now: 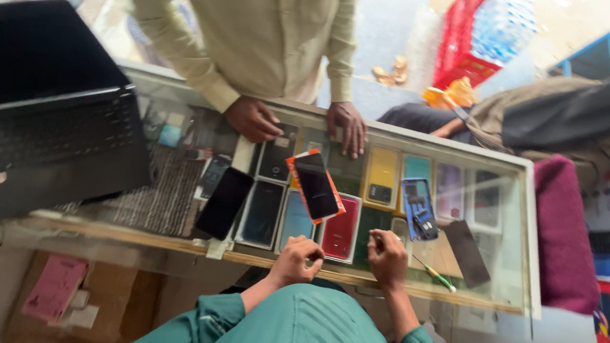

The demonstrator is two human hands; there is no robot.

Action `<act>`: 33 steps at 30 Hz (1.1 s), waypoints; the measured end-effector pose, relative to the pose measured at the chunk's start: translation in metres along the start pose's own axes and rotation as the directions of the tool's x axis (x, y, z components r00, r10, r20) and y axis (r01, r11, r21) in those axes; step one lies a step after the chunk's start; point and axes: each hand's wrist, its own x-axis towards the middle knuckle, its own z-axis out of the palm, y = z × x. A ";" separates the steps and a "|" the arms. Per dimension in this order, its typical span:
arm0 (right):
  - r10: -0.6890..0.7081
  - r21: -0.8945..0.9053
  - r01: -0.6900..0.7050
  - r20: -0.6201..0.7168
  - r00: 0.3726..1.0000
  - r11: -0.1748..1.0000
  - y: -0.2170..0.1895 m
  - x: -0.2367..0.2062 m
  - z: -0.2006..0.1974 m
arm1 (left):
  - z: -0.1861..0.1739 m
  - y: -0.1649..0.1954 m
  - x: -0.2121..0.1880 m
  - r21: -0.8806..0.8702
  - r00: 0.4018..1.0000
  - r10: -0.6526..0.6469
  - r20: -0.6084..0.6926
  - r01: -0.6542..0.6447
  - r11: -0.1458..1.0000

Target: The person sits at a glass display counter and repairs a smartphone. They pry off the back cover, remove and reseat the battery, press the frame together, and power the phone on to check the boot screen. They then handle a second phone in an orange case, place it on the counter, and later pick up a small tool to work on a phone edge.

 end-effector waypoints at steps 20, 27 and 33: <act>-0.041 0.031 0.041 -0.013 0.999 0.999 0.013 -0.010 0.006 | 0.005 -0.004 -0.006 0.031 1.000 0.005 0.014 -0.005 1.000; -0.008 0.053 0.006 0.030 1.000 0.999 0.020 -0.015 0.006 | 0.005 -0.009 -0.005 -0.074 0.973 -0.228 -0.014 0.227 0.971; -0.021 0.023 0.020 0.014 1.000 1.000 0.023 -0.013 0.007 | 0.001 -0.012 0.000 -0.254 0.937 -0.343 0.073 0.350 0.902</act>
